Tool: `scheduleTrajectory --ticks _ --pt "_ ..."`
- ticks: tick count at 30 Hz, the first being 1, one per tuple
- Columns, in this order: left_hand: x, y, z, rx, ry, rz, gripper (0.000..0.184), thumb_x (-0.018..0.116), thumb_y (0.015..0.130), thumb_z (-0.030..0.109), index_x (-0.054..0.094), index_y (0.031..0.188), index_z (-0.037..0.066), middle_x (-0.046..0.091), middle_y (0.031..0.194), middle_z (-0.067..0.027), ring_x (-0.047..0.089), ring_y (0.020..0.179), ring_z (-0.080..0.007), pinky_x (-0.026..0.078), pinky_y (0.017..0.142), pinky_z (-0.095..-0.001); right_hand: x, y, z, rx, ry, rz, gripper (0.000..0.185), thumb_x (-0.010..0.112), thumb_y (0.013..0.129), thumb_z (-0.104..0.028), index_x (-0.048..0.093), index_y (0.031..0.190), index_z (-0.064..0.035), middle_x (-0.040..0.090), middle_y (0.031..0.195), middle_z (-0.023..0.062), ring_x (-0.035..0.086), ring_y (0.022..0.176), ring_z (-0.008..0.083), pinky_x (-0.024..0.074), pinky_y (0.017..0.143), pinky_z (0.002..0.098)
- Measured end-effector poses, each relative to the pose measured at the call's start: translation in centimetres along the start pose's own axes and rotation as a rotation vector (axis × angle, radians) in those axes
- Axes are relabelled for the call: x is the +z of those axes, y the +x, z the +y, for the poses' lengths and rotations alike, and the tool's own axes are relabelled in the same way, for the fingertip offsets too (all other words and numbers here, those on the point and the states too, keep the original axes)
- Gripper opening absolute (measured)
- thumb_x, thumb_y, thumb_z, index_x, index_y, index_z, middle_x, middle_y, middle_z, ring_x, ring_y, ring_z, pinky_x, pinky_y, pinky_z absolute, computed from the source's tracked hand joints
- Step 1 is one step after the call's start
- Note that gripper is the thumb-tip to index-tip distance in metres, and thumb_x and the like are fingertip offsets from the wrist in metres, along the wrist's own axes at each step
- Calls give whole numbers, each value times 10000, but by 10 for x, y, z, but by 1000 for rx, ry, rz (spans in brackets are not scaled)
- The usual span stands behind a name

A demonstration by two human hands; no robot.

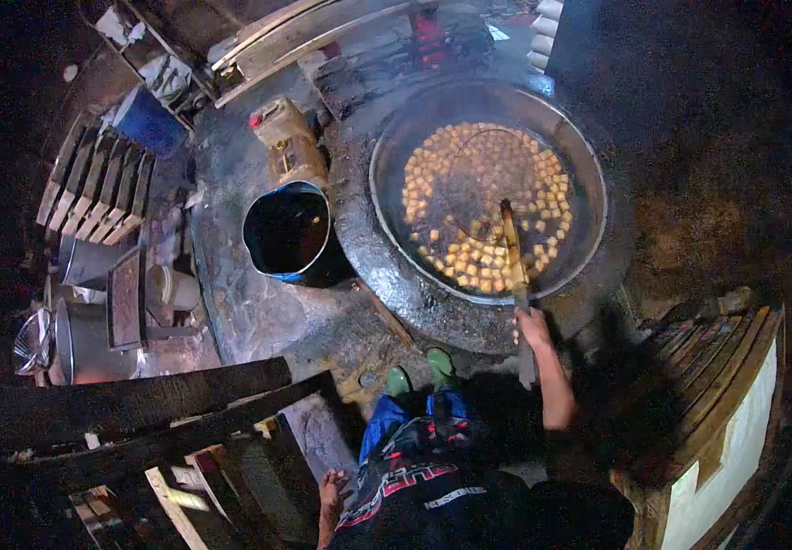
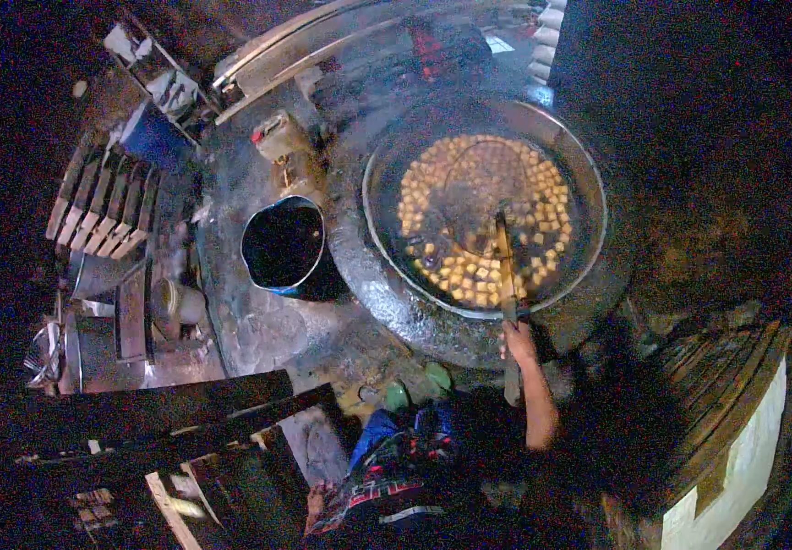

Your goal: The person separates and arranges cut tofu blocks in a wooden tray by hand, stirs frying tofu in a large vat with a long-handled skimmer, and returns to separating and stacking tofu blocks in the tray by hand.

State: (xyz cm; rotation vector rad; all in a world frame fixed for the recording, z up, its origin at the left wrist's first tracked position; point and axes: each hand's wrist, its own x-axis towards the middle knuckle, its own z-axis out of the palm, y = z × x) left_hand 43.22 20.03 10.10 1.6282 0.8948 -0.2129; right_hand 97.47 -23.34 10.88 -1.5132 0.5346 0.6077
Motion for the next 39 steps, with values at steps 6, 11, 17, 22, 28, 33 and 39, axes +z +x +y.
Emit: scheduleTrajectory --ticks 6,11,17,22,28,33,39 --pt "6 -8 62 -639 -344 230 396 529 930 401 443 1249 182 586 1182 -65 551 1120 -319 465 734 -537 -9 62 -19 10 271 -209 410 489 923 -389 584 805 -8 564 568 95 543 436 232 463 440 360" --pt "-42 -10 41 -111 -166 13 356 562 923 376 466 1210 188 612 1092 -63 614 965 -295 477 688 -542 22 206 3 173 592 -288 360 429 938 -328 543 732 -57 551 565 77 532 464 222 462 479 361" --pt "-29 -30 41 -290 -268 111 322 582 915 353 476 1164 180 623 1033 -46 624 920 -284 483 658 -528 67 156 -28 -73 445 -240 260 450 920 -263 559 797 -61 559 603 83 546 492 214 481 479 365" --pt "-14 -29 71 -606 -273 233 260 592 912 335 497 1107 191 631 1062 -49 627 979 -301 481 671 -533 89 130 -50 -22 394 -243 220 454 924 -215 566 854 -39 556 627 70 525 479 197 477 459 365" --pt "-31 -2 80 -592 -368 230 218 583 919 315 507 1082 192 637 1042 -52 612 1000 -304 472 678 -550 107 143 -83 400 230 -145 206 505 902 -240 535 839 -46 558 615 55 493 427 180 450 425 338" --pt "-33 -12 69 -254 -2 92 196 574 924 295 505 1084 205 612 1080 -53 597 1003 -330 466 682 -585 81 144 -56 155 517 -344 247 518 889 -292 515 791 -65 534 565 38 495 425 172 445 412 308" --pt "-29 -26 7 -577 -445 186 186 607 906 298 526 1039 196 614 1047 -63 587 1045 -360 467 721 -637 41 114 -80 38 692 -211 331 504 904 -361 535 884 -32 538 585 28 520 455 161 457 446 294"
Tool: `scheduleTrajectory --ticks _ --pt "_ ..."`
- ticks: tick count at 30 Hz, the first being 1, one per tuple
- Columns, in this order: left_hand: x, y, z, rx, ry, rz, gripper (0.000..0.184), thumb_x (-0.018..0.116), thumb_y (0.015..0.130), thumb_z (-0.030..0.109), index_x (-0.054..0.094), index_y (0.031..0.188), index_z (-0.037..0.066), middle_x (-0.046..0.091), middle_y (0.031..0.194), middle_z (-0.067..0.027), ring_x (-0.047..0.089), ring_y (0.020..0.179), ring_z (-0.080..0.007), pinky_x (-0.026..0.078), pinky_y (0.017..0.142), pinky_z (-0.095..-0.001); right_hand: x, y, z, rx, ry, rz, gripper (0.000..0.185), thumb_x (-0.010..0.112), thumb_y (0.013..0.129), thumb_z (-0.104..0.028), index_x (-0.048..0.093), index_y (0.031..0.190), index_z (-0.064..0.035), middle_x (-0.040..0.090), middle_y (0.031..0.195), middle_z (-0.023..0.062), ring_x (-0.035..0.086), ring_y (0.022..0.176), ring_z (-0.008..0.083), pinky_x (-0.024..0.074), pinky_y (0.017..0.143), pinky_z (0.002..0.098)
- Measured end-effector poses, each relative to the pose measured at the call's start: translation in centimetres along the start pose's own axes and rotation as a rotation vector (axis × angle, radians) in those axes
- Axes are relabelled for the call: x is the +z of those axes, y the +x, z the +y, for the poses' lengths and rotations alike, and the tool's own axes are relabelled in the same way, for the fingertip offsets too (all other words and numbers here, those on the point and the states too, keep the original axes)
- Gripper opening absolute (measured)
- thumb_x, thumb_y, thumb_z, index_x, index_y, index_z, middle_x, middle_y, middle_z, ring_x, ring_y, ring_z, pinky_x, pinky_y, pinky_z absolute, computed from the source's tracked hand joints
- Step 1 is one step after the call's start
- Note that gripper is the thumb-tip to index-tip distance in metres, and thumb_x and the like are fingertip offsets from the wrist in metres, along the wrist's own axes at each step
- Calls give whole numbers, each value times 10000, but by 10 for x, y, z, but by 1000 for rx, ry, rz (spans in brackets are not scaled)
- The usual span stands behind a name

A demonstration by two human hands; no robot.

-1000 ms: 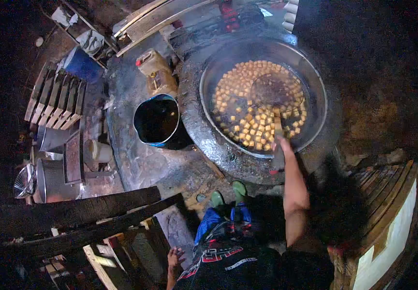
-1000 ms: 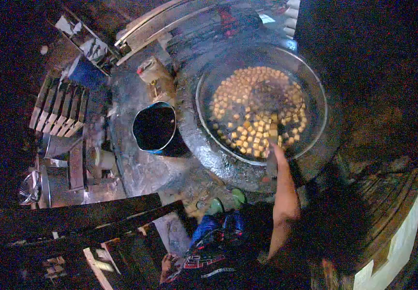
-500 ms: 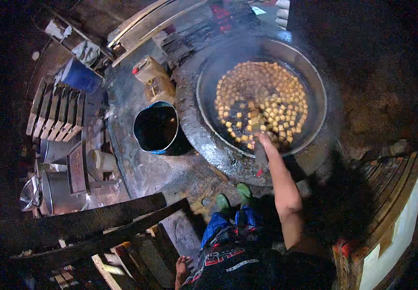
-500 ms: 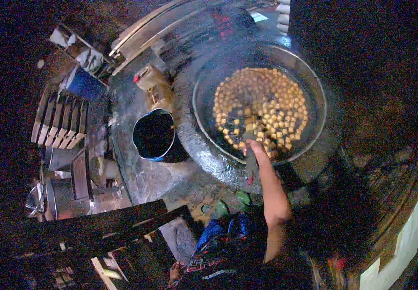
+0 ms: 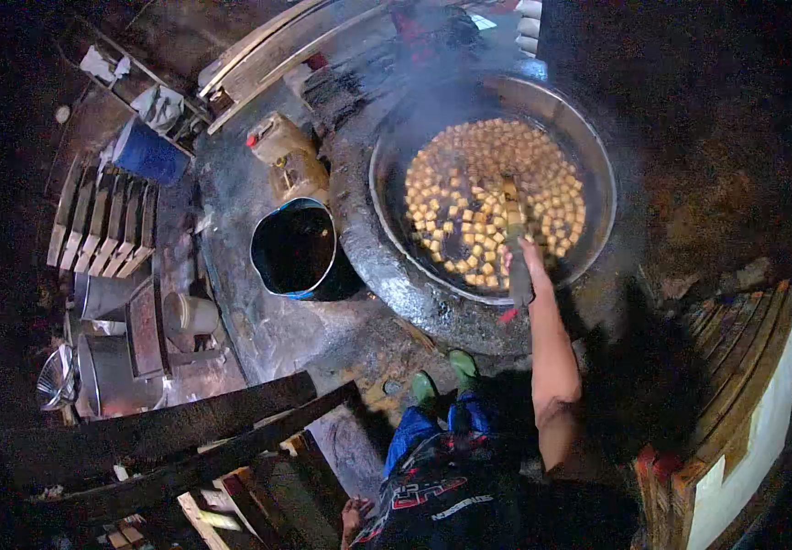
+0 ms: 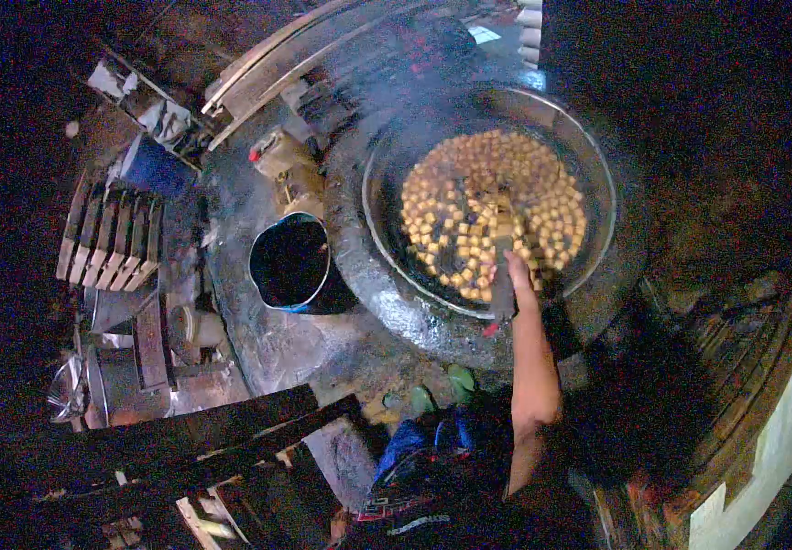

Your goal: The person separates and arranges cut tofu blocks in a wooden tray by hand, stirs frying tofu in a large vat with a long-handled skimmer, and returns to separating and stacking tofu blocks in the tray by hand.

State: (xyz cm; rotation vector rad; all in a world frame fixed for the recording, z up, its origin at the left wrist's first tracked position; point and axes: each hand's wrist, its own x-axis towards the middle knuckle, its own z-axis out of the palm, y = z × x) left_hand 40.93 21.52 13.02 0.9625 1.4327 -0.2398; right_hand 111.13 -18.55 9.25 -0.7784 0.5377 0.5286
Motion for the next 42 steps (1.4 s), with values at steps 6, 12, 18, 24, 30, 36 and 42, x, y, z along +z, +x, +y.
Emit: scheduleTrajectory --ticks 6,12,18,24,30,36,42 --pt "22 -23 34 86 178 2 223 627 891 324 530 1039 187 640 1002 -33 603 1015 -323 469 696 -566 -35 24 -17 78 183 3 346 503 911 -365 525 890 -20 554 665 31 537 514 153 468 479 287" --pt "21 0 41 273 197 -105 290 558 924 366 498 1121 162 636 1051 -40 607 995 -301 479 703 -533 -90 31 54 -225 -185 -79 311 554 898 -328 516 823 -29 559 681 73 528 491 182 449 445 318" --pt "59 -14 63 -181 308 121 372 540 929 394 477 1179 126 617 1098 -57 597 1026 -303 486 731 -533 -12 -157 119 61 -142 161 236 555 910 -266 538 898 -31 573 723 96 533 467 204 473 410 368" --pt "42 11 93 -321 272 65 395 548 927 384 467 1213 124 608 1104 -64 596 1032 -302 483 732 -538 -29 -108 170 98 -377 210 194 568 885 -194 525 976 -28 578 687 97 547 463 221 475 416 390" --pt "24 64 95 358 389 -302 350 551 926 380 488 1180 147 609 1080 -62 608 1009 -300 495 718 -559 7 -77 114 -21 -456 228 153 580 860 -126 548 959 -14 567 664 89 544 446 204 454 390 356" --pt "46 70 110 317 421 -372 303 531 943 368 517 1090 104 605 1014 -60 625 920 -235 548 674 -396 -26 -236 100 -484 -1137 366 351 618 798 -108 528 1114 14 597 735 149 609 620 315 505 563 422" --pt "77 100 130 379 577 -496 260 516 961 318 563 961 62 602 907 -28 590 828 -163 483 669 -265 -6 -387 90 -169 -1542 651 567 675 714 -103 481 1234 15 610 954 248 573 967 421 466 828 448"
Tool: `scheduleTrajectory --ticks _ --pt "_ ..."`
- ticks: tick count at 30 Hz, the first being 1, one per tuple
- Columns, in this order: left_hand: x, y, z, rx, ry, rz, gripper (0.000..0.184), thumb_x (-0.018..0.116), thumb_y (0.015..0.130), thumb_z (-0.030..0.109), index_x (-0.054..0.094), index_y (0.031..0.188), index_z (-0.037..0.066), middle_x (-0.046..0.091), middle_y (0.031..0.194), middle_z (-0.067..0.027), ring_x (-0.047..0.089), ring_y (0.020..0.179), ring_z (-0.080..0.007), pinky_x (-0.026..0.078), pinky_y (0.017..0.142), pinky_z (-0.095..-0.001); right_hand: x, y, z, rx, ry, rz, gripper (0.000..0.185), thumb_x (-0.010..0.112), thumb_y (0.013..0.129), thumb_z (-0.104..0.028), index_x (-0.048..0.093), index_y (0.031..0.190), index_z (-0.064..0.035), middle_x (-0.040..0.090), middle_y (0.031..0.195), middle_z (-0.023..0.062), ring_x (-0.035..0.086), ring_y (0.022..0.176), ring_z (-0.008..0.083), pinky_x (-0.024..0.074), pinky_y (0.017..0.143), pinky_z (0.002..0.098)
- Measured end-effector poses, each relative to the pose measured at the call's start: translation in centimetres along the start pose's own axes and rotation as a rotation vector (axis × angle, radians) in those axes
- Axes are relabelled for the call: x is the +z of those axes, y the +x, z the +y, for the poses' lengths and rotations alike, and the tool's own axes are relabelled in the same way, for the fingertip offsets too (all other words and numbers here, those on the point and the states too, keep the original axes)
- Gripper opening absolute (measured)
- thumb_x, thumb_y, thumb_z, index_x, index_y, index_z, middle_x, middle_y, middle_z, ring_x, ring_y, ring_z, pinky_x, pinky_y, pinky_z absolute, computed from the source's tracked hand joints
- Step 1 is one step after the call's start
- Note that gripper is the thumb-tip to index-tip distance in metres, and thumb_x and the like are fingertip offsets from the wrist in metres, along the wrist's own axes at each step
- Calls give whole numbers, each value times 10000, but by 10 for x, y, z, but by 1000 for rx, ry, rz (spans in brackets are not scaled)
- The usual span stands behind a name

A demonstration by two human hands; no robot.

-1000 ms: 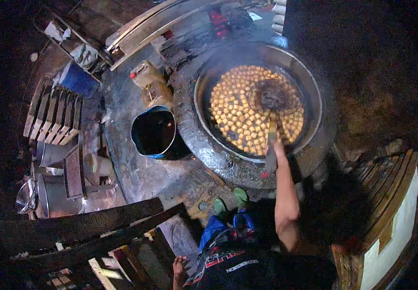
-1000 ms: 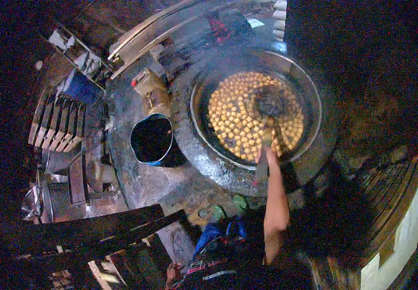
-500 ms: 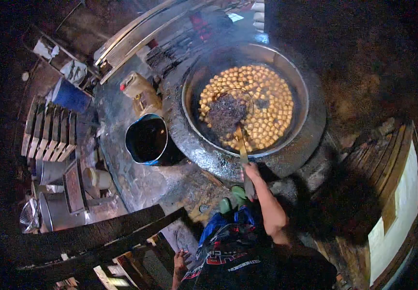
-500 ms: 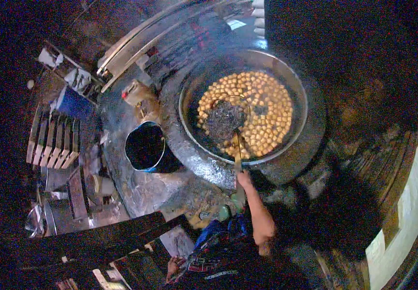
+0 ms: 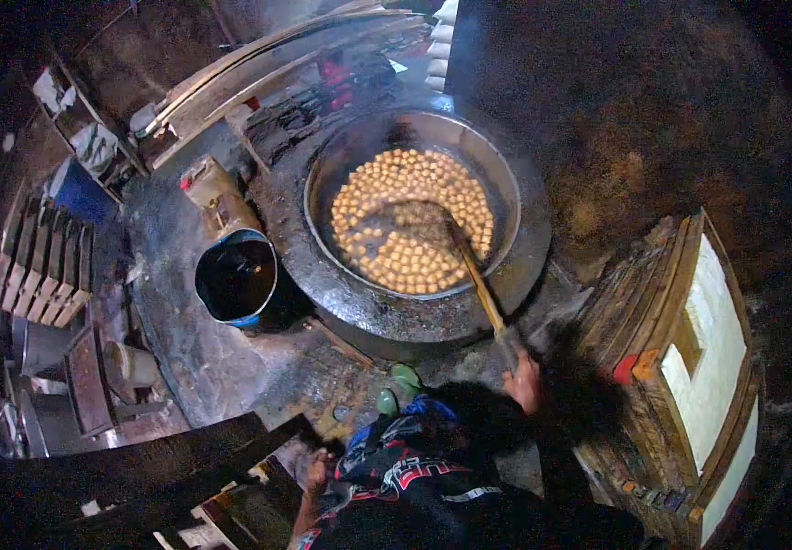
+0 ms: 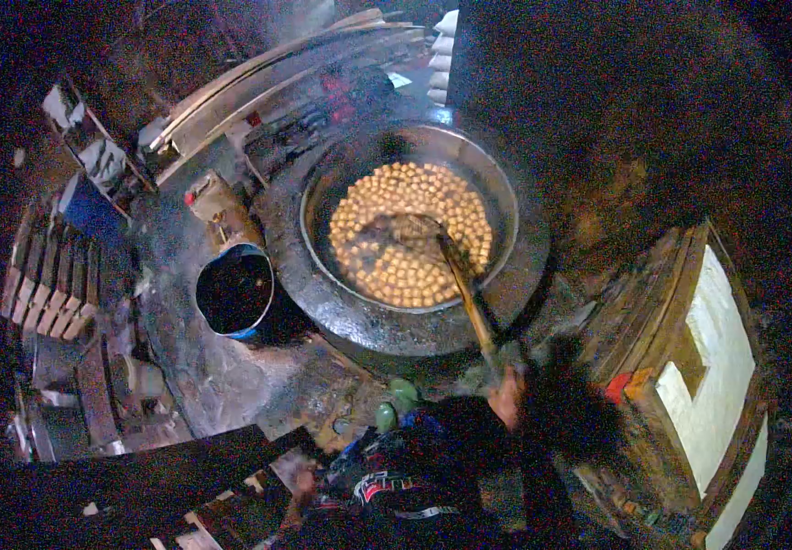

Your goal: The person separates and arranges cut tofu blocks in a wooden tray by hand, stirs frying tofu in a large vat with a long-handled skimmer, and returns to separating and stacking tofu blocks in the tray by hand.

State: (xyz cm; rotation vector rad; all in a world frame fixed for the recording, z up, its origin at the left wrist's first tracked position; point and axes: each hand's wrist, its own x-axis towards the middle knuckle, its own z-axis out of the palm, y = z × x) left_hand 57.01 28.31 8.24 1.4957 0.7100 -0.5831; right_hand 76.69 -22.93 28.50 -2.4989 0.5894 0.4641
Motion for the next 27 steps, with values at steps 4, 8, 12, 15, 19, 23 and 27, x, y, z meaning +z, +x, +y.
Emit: scheduleTrajectory --ticks 4,8,12,15,19,23,27 --pt "-9 44 -3 -78 -259 6 197 546 951 265 559 921 71 601 887 -31 574 801 -153 476 680 -294 -3 -43 23 -57 -163 60 577 681 704 -97 482 1232 19 601 981 259 560 983 432 462 832 452" --pt "-8 57 12 137 -439 21 199 563 941 265 567 936 66 630 917 -56 604 801 -176 494 678 -338 0 -59 24 -68 -236 77 586 688 693 -92 483 1231 24 593 1009 270 548 999 442 457 836 457" --pt "-18 58 -32 69 -381 75 213 568 936 292 584 976 83 650 934 -49 623 779 -187 512 677 -349 -2 -69 25 -68 -280 85 596 694 683 -86 485 1229 28 584 1037 280 535 1015 453 452 840 461" --pt "-27 57 -79 91 -524 62 233 557 929 329 587 962 100 638 902 -37 621 786 -178 517 650 -366 -1 -78 32 -79 -315 104 603 699 675 -82 486 1227 31 577 1057 288 525 1027 461 449 843 465" --pt "-20 11 -82 -6 -556 68 249 525 930 354 590 935 113 632 876 -32 620 766 -164 518 594 -386 -7 -83 39 -104 -352 145 613 705 664 -76 487 1226 35 568 1085 299 513 1043 471 444 847 469" --pt "-11 -7 -87 -147 -525 183 254 460 947 330 589 902 115 637 837 -37 620 665 -154 497 477 -383 -2 -75 58 -227 -309 414 560 701 658 -69 514 1169 63 582 1030 306 541 972 482 446 827 480" --pt "-1 25 -112 -152 -541 139 246 461 948 325 607 947 127 639 781 -32 616 600 -154 476 424 -361 -2 -85 45 -78 -364 324 497 706 660 -81 534 1103 65 596 968 292 558 916 491 456 780 506"
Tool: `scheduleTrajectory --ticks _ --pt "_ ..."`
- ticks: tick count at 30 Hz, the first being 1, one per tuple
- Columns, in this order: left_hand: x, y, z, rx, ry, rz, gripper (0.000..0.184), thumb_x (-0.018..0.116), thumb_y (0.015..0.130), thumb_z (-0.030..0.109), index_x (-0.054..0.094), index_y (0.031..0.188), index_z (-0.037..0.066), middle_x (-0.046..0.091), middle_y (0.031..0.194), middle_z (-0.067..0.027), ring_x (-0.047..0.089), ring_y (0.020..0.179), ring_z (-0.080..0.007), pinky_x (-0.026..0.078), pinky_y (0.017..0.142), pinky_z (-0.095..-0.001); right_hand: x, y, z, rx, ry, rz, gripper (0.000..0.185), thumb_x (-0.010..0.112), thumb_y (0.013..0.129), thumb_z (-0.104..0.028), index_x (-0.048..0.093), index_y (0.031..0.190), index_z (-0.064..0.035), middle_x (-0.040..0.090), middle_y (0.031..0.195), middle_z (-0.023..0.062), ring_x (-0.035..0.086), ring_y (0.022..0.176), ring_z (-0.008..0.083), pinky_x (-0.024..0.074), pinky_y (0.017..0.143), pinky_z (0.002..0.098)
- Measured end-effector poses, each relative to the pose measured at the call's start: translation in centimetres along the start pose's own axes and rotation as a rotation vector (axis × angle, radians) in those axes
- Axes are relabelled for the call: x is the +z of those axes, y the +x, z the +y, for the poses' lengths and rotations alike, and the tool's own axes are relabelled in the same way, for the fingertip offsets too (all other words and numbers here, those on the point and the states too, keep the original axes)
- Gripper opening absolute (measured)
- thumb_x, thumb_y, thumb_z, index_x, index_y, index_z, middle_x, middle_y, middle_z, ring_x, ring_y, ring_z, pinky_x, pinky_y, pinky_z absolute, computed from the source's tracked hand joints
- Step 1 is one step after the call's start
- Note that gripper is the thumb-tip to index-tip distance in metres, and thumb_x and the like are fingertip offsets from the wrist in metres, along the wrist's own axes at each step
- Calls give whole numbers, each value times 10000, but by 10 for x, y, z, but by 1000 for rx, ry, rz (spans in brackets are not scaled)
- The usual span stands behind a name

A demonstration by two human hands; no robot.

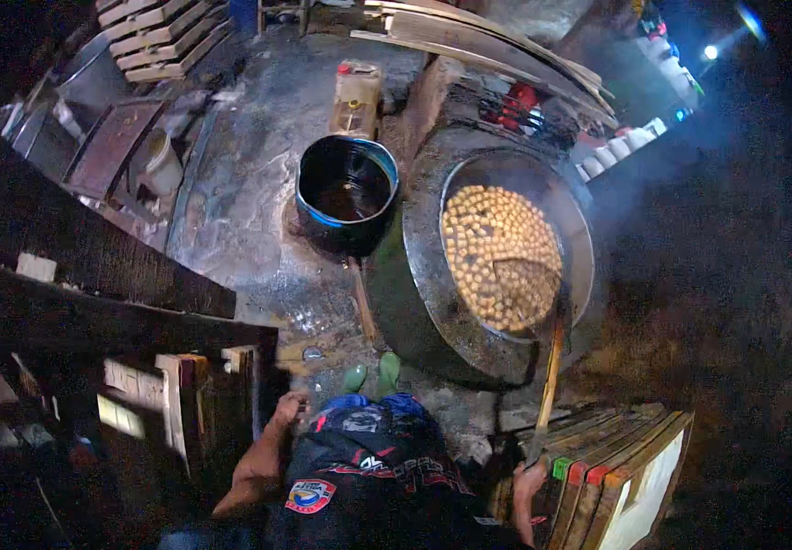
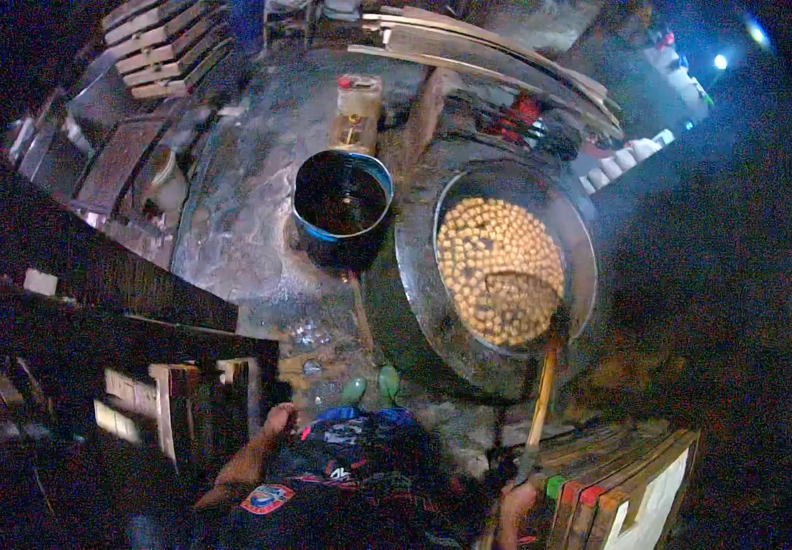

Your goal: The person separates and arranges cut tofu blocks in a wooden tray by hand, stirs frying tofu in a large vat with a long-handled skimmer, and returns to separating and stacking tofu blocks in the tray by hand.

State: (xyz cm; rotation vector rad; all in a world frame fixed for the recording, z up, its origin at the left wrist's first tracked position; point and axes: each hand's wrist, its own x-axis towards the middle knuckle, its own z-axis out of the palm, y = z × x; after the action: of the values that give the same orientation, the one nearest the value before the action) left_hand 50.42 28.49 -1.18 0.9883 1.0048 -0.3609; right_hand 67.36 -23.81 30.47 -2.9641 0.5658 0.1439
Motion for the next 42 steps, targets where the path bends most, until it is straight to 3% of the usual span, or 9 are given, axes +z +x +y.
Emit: scheduleTrajectory --ticks 4,8,13,17,26,30,32,37,42 --pt "24 -10 36 -21 20 -22 231 448 951 320 611 981 159 618 896 20 615 737 -106 493 512 -337 16 6 27 -69 -199 -23 398 693 676 -113 553 1013 47 612 866 278 578 866 489 463 746 522" --pt "44 -13 59 -22 -58 52 206 470 937 307 596 1023 169 609 902 35 605 746 -93 488 528 -353 24 62 64 -451 32 -54 206 625 712 -97 551 859 26 514 661 149 470 576 286 408 567 404" --pt "42 -22 57 21 -65 89 199 478 938 274 573 1072 160 612 909 30 603 718 -103 490 515 -335 35 109 2 -337 429 -175 138 611 771 -94 598 888 -21 512 649 22 416 503 137 352 470 287" --pt "34 -26 36 -21 -127 99 219 489 945 289 583 1080 145 629 923 18 608 727 -109 494 510 -333 -42 100 -189 29 927 -914 205 583 856 -186 577 984 -26 570 680 52 519 503 148 431 450 306" --pt "9 -62 -35 59 -331 174 266 486 950 349 610 1040 132 645 913 0 612 742 -119 510 502 -312 130 169 -390 -633 502 -937 178 584 865 -228 589 843 -51 595 639 48 550 513 148 447 480 275" --pt "7 -110 -45 172 -320 251 268 465 954 323 620 1004 110 635 892 -18 605 719 -141 508 487 -324 142 126 -473 -412 800 -1206 200 589 870 -255 593 896 -57 617 681 55 578 563 155 479 540 284" --pt "-26 -79 -111 126 -582 20 264 458 959 313 614 985 102 623 888 -35 600 704 -166 505 475 -349 153 114 -492 -305 865 -1275 202 591 871 -257 594 909 -58 627 697 61 587 576 159 488 554 290" --pt "12 -133 -123 -42 -584 462 206 423 974 202 540 1081 70 616 865 -91 613 681 -221 513 439 -393 184 88 -463 -165 972 -1355 218 621 864 -248 585 956 -54 648 738 91 623 602 189 527 571 312" --pt "-1 -129 -151 61 -442 306 165 431 965 131 546 1018 26 599 802 -95 589 655 -237 514 500 -390 217 121 -408 -105 734 -1313 247 636 865 -242 581 981 -32 652 780 120 644 595 216 544 534 344"
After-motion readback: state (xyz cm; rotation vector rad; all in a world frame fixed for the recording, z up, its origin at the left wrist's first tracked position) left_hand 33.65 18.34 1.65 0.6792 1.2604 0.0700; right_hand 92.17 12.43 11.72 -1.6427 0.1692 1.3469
